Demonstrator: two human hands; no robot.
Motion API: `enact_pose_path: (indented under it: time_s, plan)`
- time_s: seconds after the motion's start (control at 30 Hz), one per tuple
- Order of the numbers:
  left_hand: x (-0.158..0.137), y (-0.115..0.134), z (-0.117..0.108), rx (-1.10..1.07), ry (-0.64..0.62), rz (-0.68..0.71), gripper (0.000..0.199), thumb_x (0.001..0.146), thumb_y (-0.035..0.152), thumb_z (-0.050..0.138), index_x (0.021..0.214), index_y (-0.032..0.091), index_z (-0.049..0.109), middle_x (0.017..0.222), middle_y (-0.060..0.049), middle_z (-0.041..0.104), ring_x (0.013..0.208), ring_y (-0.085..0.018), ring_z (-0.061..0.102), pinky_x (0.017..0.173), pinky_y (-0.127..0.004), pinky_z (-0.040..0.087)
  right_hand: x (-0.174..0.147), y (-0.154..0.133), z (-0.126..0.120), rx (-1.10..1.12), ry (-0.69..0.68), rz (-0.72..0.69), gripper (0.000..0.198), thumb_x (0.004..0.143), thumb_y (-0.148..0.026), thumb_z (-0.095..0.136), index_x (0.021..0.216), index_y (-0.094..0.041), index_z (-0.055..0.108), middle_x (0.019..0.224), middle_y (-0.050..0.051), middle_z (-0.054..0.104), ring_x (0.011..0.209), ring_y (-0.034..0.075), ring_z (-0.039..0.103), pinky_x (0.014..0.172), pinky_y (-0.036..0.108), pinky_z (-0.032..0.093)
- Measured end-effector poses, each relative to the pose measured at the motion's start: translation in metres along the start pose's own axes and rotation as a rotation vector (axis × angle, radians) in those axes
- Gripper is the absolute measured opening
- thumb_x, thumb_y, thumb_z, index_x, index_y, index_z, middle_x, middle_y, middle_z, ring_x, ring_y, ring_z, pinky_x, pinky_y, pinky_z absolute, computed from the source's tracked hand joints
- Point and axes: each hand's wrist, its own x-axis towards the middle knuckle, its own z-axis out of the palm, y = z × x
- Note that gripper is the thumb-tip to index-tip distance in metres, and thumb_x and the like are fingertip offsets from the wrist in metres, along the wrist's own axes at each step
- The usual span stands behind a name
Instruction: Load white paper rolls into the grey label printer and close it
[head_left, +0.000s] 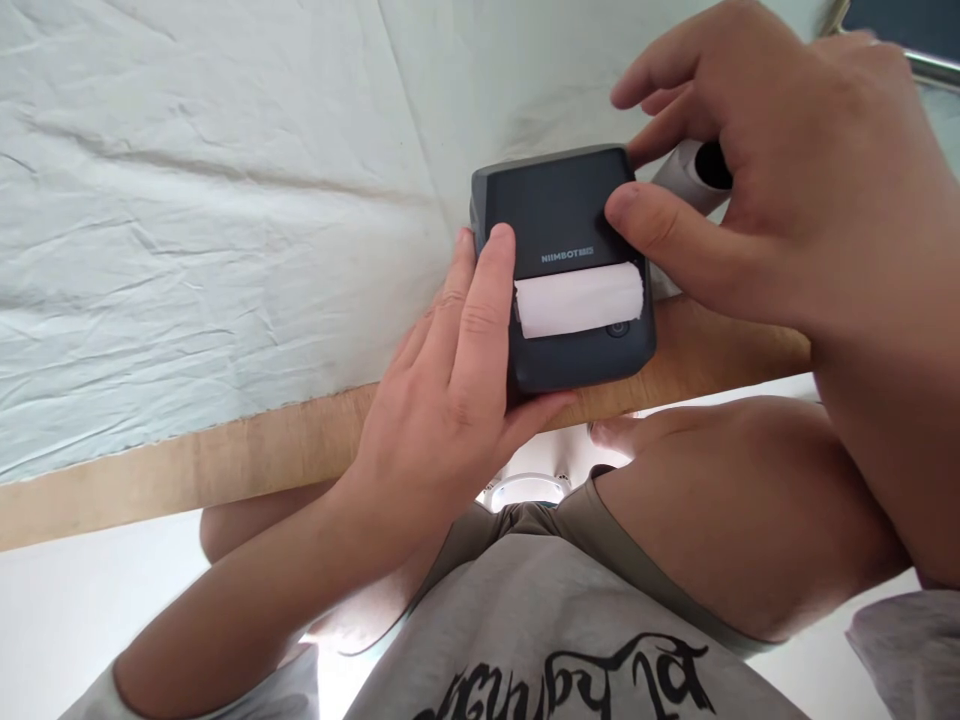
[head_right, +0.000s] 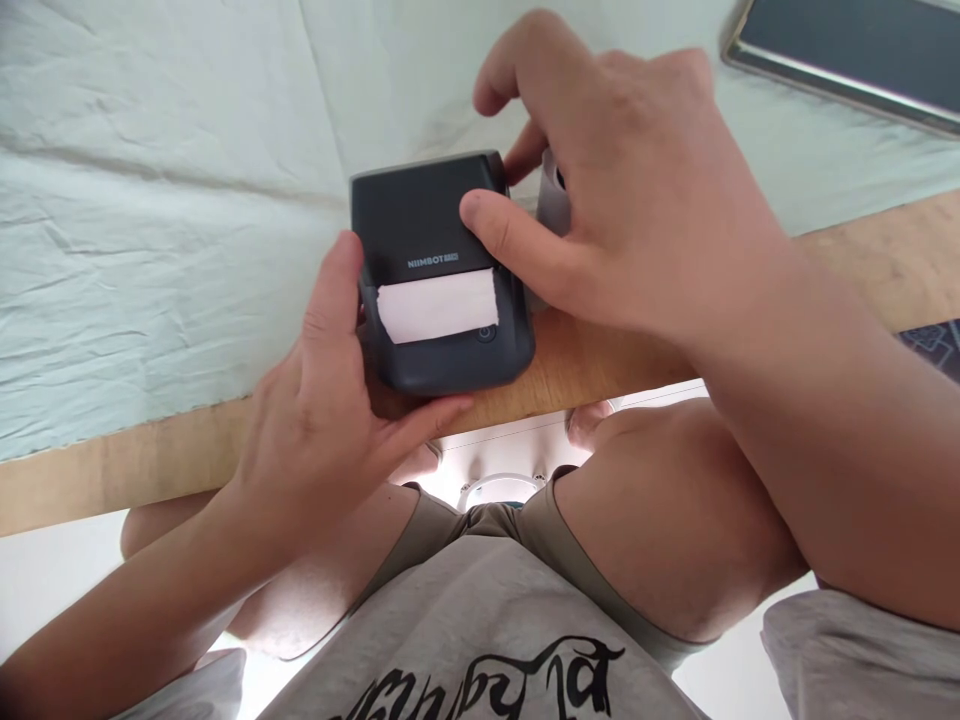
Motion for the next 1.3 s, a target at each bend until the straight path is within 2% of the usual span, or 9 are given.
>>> enact_pose_path:
  time_s: [0.1,0.3,0.4,0.63,0.7,0.83,1.07,1.17,1.3]
  plan:
    - [0.002,0.005,-0.003,0.068,-0.017,-0.017,0.091,0.113,0.062,0.056,0.176,0.019,0.006,0.179,-0.023,0.042,0.170,-0.037,0.036,0.135,-0.051,0.047,0.001,-0.004,-0.002,-0.126,-0.014,0.030,0.092,0.092,-0.083,0.012,0.156,-0.026,0.047,0.119,0.004,0.072,0.121,0.023,0.068,0.124,0.062,0.036]
    - [0.000,0.011,0.000,0.133,0.066,-0.007,0.079,0.114,0.058,0.056,0.172,0.014,0.024,0.174,-0.021,0.050,0.164,-0.036,0.048,0.131,-0.045,0.051,0.005,-0.010,-0.004,-0.280,-0.083,0.019,0.109,0.088,-0.084,-0.011,0.162,-0.022,0.039,0.127,0.009,0.068,0.122,0.026,0.068,0.122,0.058,0.043]
    - [-0.002,0.012,0.003,0.178,0.111,0.002,0.073,0.116,0.053,0.052,0.173,0.015,0.025,0.172,-0.017,0.055,0.161,-0.034,0.052,0.129,-0.042,0.052,0.007,-0.011,-0.004,-0.341,-0.115,0.065,0.115,0.085,-0.083,-0.020,0.164,-0.022,0.036,0.129,0.010,0.067,0.121,0.028,0.067,0.119,0.057,0.045]
    - [-0.002,0.010,0.003,0.073,0.103,-0.037,0.084,0.111,0.063,0.059,0.175,0.021,0.025,0.170,-0.016,0.057,0.161,-0.034,0.053,0.130,-0.046,0.055,0.011,-0.014,-0.003,-0.457,-0.172,0.013,0.133,0.076,-0.084,-0.043,0.166,-0.023,0.032,0.122,0.011,0.067,0.113,0.026,0.067,0.101,0.049,0.043]
    - [-0.001,0.011,0.002,0.031,0.097,-0.080,0.092,0.108,0.068,0.062,0.177,0.022,0.021,0.171,-0.015,0.056,0.157,-0.036,0.058,0.127,-0.049,0.056,0.011,-0.013,-0.003,-0.458,-0.171,-0.015,0.135,0.074,-0.086,-0.044,0.166,-0.024,0.032,0.124,0.011,0.067,0.114,0.025,0.066,0.096,0.046,0.040]
    - [0.004,0.012,-0.001,0.087,0.126,-0.098,0.100,0.103,0.077,0.064,0.174,0.019,0.026,0.149,-0.017,0.074,0.132,-0.037,0.077,0.113,-0.051,0.064,0.011,-0.010,-0.002,-0.413,-0.150,-0.044,0.132,0.077,-0.091,-0.038,0.167,-0.026,0.032,0.126,0.009,0.067,0.115,0.024,0.065,0.093,0.042,0.036]
    - [0.012,0.010,-0.004,0.075,0.105,-0.198,0.104,0.096,0.090,0.058,0.164,0.012,0.042,0.119,-0.012,0.085,0.107,-0.036,0.084,0.107,-0.053,0.066,0.013,-0.004,0.003,-0.315,-0.108,-0.085,0.128,0.081,-0.093,-0.032,0.160,-0.026,0.043,0.113,0.006,0.068,0.104,0.017,0.061,0.089,0.036,0.032]
    - [0.014,0.009,-0.005,0.070,0.074,-0.253,0.112,0.092,0.097,0.055,0.161,0.011,0.045,0.112,-0.011,0.085,0.107,-0.038,0.083,0.100,-0.054,0.068,0.014,-0.003,0.004,-0.293,-0.085,-0.116,0.128,0.083,-0.094,-0.029,0.154,-0.022,0.049,0.106,0.008,0.067,0.095,0.015,0.057,0.088,0.035,0.032]
    - [0.013,0.008,-0.005,0.071,0.034,-0.310,0.109,0.085,0.090,0.072,0.163,0.018,0.045,0.122,-0.010,0.084,0.117,-0.039,0.081,0.097,-0.053,0.069,0.015,-0.003,0.002,-0.311,-0.093,-0.130,0.130,0.082,-0.094,-0.030,0.153,-0.021,0.050,0.092,0.008,0.062,0.085,0.014,0.052,0.088,0.036,0.035]
